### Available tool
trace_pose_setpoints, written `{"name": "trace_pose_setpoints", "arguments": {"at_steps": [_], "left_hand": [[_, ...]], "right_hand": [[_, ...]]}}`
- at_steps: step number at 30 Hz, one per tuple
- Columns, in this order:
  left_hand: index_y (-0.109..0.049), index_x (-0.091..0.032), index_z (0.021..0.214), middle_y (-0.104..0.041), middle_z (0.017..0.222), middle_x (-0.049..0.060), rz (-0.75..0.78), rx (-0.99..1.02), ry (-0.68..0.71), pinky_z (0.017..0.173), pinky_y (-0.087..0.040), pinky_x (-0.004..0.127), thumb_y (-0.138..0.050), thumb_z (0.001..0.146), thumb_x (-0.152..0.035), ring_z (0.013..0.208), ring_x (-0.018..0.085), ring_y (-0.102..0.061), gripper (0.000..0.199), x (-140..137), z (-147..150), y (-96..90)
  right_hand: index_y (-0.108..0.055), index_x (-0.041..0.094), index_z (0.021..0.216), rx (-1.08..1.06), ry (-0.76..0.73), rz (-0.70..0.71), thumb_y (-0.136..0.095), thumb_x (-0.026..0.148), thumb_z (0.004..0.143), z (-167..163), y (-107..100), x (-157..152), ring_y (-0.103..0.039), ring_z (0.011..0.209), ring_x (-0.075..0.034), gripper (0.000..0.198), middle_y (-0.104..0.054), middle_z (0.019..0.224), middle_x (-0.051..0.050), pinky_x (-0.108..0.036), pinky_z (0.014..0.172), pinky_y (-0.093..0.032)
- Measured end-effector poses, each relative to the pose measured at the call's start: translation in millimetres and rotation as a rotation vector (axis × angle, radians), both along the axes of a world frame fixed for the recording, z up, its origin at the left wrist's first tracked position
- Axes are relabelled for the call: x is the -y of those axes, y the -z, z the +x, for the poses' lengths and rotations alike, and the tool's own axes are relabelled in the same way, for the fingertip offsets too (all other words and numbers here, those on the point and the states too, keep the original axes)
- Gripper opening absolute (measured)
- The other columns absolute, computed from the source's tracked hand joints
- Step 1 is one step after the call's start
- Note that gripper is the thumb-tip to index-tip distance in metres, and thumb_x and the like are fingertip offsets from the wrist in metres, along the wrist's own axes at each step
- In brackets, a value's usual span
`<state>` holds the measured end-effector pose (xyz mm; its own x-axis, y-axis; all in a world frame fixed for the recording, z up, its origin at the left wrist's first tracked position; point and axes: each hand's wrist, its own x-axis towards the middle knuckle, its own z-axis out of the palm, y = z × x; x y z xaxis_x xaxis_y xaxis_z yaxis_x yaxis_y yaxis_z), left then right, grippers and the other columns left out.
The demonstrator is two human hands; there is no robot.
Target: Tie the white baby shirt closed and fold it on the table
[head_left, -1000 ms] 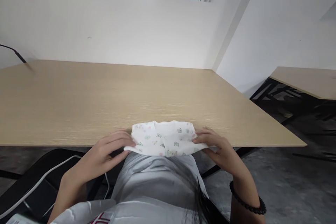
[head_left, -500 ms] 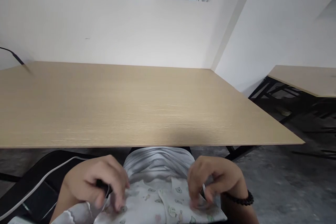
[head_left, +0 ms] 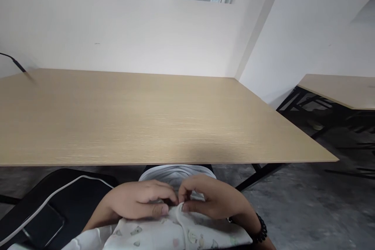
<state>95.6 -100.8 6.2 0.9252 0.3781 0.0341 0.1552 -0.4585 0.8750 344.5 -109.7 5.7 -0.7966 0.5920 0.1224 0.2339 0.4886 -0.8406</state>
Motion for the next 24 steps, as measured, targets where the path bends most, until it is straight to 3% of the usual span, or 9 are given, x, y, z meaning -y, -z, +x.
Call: {"name": "trace_pose_setpoints", "arguments": {"at_steps": [5, 7, 10, 15, 19, 22, 24], "left_hand": [[-0.063, -0.016, 0.093, -0.057, 0.075, 0.0, -0.435, 0.093, -0.421, 0.06, -0.042, 0.022, -0.055, 0.093, -0.054, 0.066, 0.011, -0.05, 0.038, -0.9, 16.5, 14.0], [-0.06, -0.016, 0.084, -0.051, 0.067, -0.003, -0.536, 0.137, -0.543, 0.054, -0.036, 0.02, -0.063, 0.087, -0.056, 0.059, 0.009, -0.044, 0.041, -2.2, 20.8, 16.7], [-0.054, -0.016, 0.073, -0.048, 0.062, -0.005, -0.606, 0.227, -0.655, 0.049, -0.031, 0.019, -0.072, 0.079, -0.056, 0.053, 0.007, -0.039, 0.044, -3.2, 20.0, 15.3], [-0.053, -0.017, 0.072, -0.044, 0.056, -0.006, -0.601, 0.274, -0.791, 0.044, -0.023, 0.019, -0.071, 0.08, -0.055, 0.047, 0.006, -0.033, 0.043, -2.5, 8.9, 8.8], [-0.053, -0.017, 0.071, -0.045, 0.056, -0.006, -0.509, 0.281, -0.83, 0.044, -0.025, 0.019, -0.069, 0.082, -0.055, 0.047, 0.006, -0.034, 0.043, -5.3, 7.7, 11.6], [-0.062, -0.017, 0.089, -0.058, 0.069, -0.003, -0.428, 0.263, -0.784, 0.052, -0.038, 0.02, -0.069, 0.084, -0.049, 0.056, 0.009, -0.048, 0.033, -7.9, 11.5, 14.0], [-0.064, -0.02, 0.112, -0.066, 0.09, 0.003, -0.359, 0.262, -0.707, 0.067, -0.047, 0.024, -0.069, 0.086, -0.044, 0.076, 0.014, -0.06, 0.036, -7.9, 15.2, 12.3]], "right_hand": [[-0.064, 0.021, 0.085, -0.063, 0.404, 0.021, -0.063, 0.022, 0.09, -0.6, -10.2, 5.0, -0.061, 0.08, -0.014, 0.004, -0.067, 0.083, 0.0, -0.025, 0.073, -0.046], [-0.064, 0.02, 0.084, -0.175, 0.381, 0.076, -0.064, 0.019, 0.09, 1.8, -10.6, 6.3, -0.061, 0.078, -0.014, 0.006, -0.067, 0.081, 0.0, -0.026, 0.071, -0.046], [-0.066, 0.021, 0.091, -0.463, 0.214, 0.086, -0.064, 0.017, 0.091, 10.1, -8.5, 8.3, -0.062, 0.08, -0.016, 0.004, -0.067, 0.085, -0.003, -0.029, 0.074, -0.047], [-0.062, 0.025, 0.101, -0.71, 0.268, -0.047, -0.056, 0.019, 0.097, 23.4, 0.0, 8.8, -0.06, 0.09, -0.018, 0.009, -0.064, 0.094, -0.005, -0.033, 0.081, -0.048], [-0.058, 0.025, 0.099, -0.727, 0.314, -0.106, -0.053, 0.023, 0.099, 20.7, 5.3, 7.0, -0.057, 0.081, -0.015, 0.005, -0.061, 0.093, -0.003, -0.027, 0.07, -0.045], [-0.054, 0.025, 0.096, -0.694, 0.38, -0.202, -0.054, 0.031, 0.1, 10.4, 7.5, 4.0, -0.051, 0.07, -0.012, 0.008, -0.059, 0.085, -0.001, -0.023, 0.061, -0.041], [-0.051, 0.024, 0.094, -0.664, 0.456, -0.251, -0.052, 0.037, 0.1, 0.8, 8.4, 1.1, -0.042, 0.058, -0.01, 0.015, -0.051, 0.071, 0.003, -0.021, 0.052, -0.035]]}}
